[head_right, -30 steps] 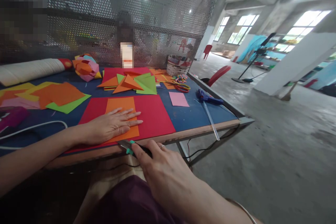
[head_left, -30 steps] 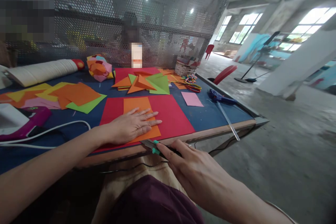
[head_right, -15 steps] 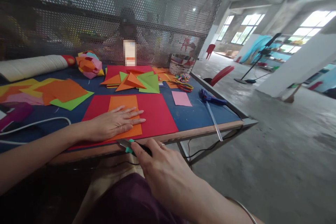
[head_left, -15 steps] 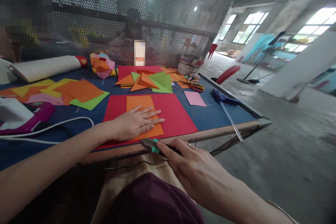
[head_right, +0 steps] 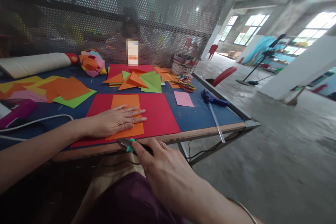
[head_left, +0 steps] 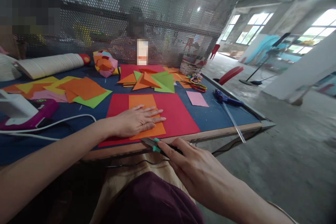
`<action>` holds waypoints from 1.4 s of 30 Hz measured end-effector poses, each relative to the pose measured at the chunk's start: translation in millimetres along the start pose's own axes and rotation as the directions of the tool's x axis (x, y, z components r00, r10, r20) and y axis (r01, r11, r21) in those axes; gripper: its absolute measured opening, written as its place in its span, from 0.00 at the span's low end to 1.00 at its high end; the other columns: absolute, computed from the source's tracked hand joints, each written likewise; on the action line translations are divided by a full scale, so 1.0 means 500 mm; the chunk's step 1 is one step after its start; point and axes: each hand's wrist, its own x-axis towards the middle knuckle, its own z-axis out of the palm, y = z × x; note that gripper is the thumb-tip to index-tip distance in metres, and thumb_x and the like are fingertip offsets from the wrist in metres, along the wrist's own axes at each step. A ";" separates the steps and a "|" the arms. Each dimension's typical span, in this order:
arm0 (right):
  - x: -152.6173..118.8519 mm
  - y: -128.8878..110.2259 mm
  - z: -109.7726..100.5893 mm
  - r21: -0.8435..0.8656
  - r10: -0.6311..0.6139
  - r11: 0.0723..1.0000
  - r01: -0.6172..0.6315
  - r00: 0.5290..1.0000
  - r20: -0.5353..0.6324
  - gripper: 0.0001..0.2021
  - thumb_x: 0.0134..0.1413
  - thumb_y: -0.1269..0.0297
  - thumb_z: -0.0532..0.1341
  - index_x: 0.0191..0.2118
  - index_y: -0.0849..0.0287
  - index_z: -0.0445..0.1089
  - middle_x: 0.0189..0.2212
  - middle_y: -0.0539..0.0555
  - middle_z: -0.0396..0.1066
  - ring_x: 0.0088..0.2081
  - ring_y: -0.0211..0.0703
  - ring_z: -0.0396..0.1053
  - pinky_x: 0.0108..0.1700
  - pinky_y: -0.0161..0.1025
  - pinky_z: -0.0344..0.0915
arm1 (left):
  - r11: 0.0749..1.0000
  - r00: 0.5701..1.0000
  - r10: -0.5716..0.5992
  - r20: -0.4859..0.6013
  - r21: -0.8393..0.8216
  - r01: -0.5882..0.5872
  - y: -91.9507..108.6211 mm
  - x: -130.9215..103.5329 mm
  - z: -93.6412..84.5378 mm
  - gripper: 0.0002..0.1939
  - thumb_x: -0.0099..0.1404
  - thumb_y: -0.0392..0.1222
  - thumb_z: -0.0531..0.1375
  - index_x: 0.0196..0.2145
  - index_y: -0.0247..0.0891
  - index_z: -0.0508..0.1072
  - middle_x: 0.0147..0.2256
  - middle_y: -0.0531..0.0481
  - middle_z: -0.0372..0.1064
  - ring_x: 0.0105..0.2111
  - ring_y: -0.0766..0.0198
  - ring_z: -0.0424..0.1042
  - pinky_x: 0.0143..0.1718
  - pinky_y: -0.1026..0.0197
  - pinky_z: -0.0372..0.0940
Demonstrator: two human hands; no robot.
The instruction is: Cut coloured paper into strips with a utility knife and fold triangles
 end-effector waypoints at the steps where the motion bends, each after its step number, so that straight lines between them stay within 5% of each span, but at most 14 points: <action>1: 0.001 -0.001 0.000 0.000 0.000 1.000 0.000 1.000 0.002 0.31 0.65 0.78 0.52 0.72 0.61 0.54 0.55 0.64 0.68 0.51 0.54 0.73 0.46 0.49 0.75 | 1.000 1.000 -0.004 -0.002 0.001 0.004 0.001 -0.001 0.000 0.26 0.79 0.59 0.39 0.71 0.61 0.51 0.75 0.58 0.38 0.75 0.55 0.36 0.72 0.38 0.33; 42: 0.017 -0.007 0.002 -0.037 -0.053 0.998 0.053 0.999 0.005 0.32 0.65 0.78 0.53 0.73 0.59 0.53 0.52 0.61 0.69 0.44 0.49 0.74 0.39 0.45 0.73 | 1.000 1.000 0.007 0.017 -0.003 -0.007 0.002 -0.001 -0.004 0.27 0.78 0.60 0.39 0.71 0.58 0.52 0.75 0.56 0.37 0.75 0.53 0.35 0.72 0.35 0.30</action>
